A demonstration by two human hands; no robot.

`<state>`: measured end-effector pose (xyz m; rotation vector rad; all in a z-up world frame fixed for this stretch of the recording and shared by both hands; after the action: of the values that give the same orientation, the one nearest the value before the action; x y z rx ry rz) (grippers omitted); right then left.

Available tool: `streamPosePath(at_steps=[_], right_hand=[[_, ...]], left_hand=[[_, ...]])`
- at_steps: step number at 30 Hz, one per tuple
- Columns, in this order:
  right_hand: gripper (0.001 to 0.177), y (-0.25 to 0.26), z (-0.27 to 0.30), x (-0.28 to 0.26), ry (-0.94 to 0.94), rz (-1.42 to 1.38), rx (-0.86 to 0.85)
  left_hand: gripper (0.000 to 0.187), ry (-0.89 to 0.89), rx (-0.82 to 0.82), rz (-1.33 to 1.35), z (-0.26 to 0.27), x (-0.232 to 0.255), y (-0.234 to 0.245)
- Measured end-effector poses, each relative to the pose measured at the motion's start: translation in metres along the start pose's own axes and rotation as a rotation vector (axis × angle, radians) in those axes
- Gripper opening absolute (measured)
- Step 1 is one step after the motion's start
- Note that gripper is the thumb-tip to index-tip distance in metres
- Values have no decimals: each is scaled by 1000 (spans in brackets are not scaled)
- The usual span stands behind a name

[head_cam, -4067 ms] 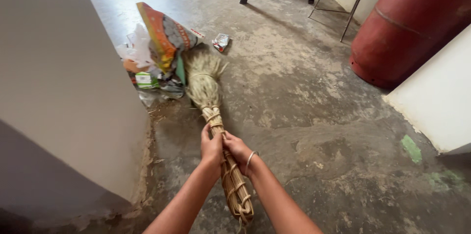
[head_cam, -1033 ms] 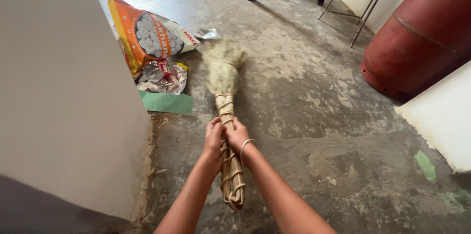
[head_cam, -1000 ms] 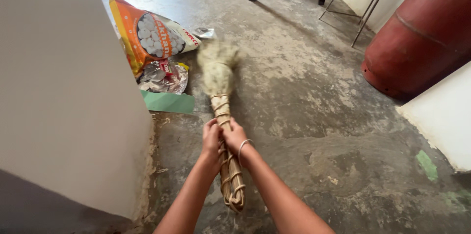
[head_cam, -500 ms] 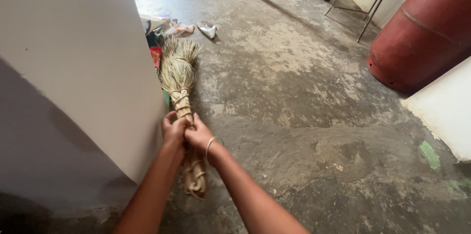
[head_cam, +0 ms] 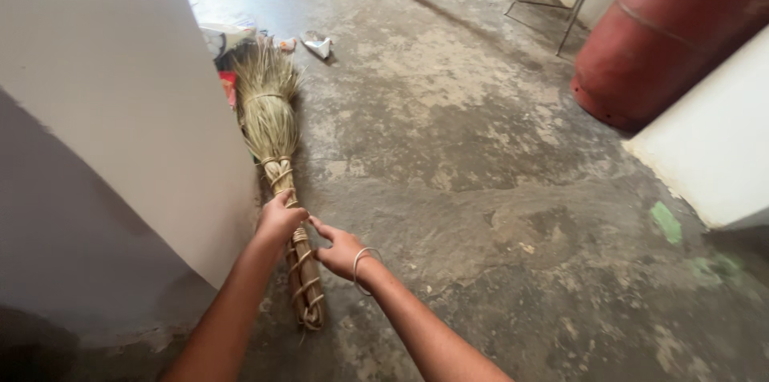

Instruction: The person sweeps various pieces of trash and paper debris across a concrete floor using a small broom held in both hands.

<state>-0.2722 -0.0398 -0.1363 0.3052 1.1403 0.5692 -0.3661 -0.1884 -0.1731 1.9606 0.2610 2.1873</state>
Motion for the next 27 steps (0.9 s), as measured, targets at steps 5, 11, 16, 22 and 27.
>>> streamPosePath(at_steps=[5, 11, 16, 22, 27], right_hand=[[77, 101, 82, 3, 36, 68, 102], [76, 260, 189, 27, -35, 191, 193], [80, 399, 283, 34, -76, 353, 294], [79, 577, 408, -31, -191, 313, 369], [79, 720, 529, -136, -234, 211, 468]], left_hand=[[80, -140, -107, -635, 52, 98, -40], [71, -302, -194, -768, 153, 233, -132], [66, -498, -328, -952, 220, 367, -213], [70, -553, -361, -943, 264, 570, -279], [71, -583, -399, -929, 306, 775, -299]])
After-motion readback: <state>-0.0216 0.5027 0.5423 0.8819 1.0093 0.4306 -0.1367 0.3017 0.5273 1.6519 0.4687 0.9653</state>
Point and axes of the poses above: each hand's wrist, its own z-axis away from the middle knuckle, its own y-axis out of the back of the hand, x = y × z, the point moved 10 cm from there along -z, towards the middle knuckle, and after that the axes turned 12 degrees about -y, right-handed, at the moved point
